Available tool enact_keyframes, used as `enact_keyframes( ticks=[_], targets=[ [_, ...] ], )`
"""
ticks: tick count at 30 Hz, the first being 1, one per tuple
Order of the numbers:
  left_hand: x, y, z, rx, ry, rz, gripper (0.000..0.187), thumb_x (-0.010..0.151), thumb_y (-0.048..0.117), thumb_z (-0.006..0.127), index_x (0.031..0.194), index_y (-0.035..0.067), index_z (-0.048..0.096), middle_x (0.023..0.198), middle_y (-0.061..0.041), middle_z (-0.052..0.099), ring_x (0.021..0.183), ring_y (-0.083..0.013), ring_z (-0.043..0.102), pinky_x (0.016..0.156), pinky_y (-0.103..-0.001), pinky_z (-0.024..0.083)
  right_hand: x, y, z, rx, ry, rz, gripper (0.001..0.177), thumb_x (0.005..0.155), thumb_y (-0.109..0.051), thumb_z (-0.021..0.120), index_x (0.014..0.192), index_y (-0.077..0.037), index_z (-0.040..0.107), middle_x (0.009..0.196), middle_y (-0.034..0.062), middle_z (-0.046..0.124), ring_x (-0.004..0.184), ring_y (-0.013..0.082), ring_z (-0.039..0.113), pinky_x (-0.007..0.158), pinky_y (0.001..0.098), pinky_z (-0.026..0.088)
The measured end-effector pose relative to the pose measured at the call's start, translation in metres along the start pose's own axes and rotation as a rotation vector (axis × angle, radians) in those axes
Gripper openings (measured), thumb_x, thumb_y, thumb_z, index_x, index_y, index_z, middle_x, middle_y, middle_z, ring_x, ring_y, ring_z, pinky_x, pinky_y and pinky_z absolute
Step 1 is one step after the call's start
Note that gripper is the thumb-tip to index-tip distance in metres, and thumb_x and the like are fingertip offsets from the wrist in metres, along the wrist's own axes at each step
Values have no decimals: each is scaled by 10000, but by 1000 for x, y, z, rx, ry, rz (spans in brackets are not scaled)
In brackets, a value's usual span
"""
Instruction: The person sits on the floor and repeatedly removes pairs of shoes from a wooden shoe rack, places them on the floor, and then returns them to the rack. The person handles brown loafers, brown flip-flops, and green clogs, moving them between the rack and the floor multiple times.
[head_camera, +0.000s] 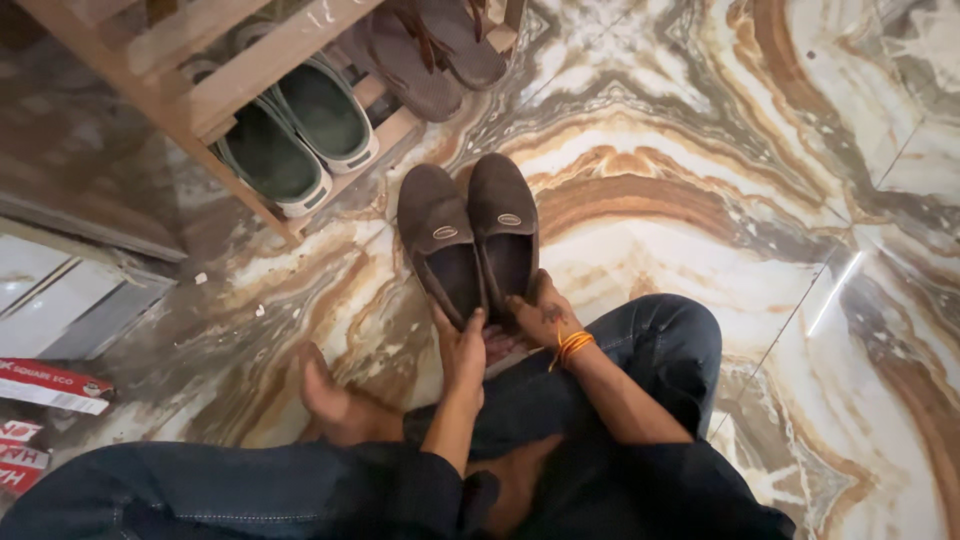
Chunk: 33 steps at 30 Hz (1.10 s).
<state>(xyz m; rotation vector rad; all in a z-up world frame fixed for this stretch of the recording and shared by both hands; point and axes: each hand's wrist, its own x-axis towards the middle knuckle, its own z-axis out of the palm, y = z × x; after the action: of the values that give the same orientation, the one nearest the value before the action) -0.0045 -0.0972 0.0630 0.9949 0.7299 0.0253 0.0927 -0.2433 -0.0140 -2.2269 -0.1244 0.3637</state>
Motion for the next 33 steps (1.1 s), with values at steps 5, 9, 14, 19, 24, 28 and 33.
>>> enact_keyframes(
  ticks=[5, 9, 14, 19, 24, 28, 33],
  targets=[
    [4, 6, 5, -70, 37, -154, 867, 925, 51, 511, 1621, 374, 108, 1064, -222, 697, 646, -295, 718, 563, -376, 607, -1, -3, -9, 184, -89, 59, 497, 839, -185, 640, 1266, 41, 522, 1049, 256, 714, 959, 350, 731, 802, 435, 596],
    [7, 4, -4, -96, 10, -153, 873, 931, 10, 487, 1636, 365, 115, 1001, -258, 690, 654, -301, 723, 547, -372, 569, -12, -33, -20, 86, -165, -108, 444, 838, -144, 635, 1255, -40, 526, 1031, 251, 711, 824, 336, 739, 710, 407, 624],
    [-10, 15, -6, -131, -40, -155, 845, 934, 9, 468, 1627, 352, 127, 1021, -180, 714, 713, -289, 747, 618, -368, 618, -36, -71, -48, 543, -258, 305, 481, 899, -43, 542, 1378, -18, 516, 983, 276, 726, 662, 306, 767, 591, 384, 660],
    [-47, 52, 10, -194, -109, -39, 898, 912, -28, 475, 1626, 378, 114, 1089, -138, 679, 835, -248, 732, 675, -377, 647, -59, -104, -78, 645, -200, 89, 619, 941, -27, 494, 1535, -87, 334, 1026, 239, 734, 713, 293, 770, 617, 397, 661],
    [-75, 102, 34, -241, -174, 168, 911, 895, -34, 521, 1634, 316, 120, 1133, -146, 666, 849, -227, 715, 647, -382, 638, -70, -153, -110, 682, -112, -118, 667, 933, -33, 468, 1564, -58, 254, 1045, 221, 738, 762, 283, 788, 646, 392, 690],
    [-79, 149, 48, -127, -176, 507, 902, 917, -16, 584, 1656, 184, 108, 1176, -177, 685, 879, -240, 721, 715, -388, 637, -55, -211, -139, 514, -52, -393, 595, 976, -37, 489, 1556, 49, 386, 1041, 209, 738, 770, 232, 738, 639, 329, 625],
    [-54, 224, 57, -254, -128, 517, 901, 915, 24, 559, 1631, 167, 30, 1229, -189, 644, 911, -278, 735, 748, -376, 638, 7, -295, -146, 428, 34, -503, 457, 983, -127, 539, 1389, 71, 607, 951, 123, 761, 752, 150, 739, 648, 261, 616]
  ],
)
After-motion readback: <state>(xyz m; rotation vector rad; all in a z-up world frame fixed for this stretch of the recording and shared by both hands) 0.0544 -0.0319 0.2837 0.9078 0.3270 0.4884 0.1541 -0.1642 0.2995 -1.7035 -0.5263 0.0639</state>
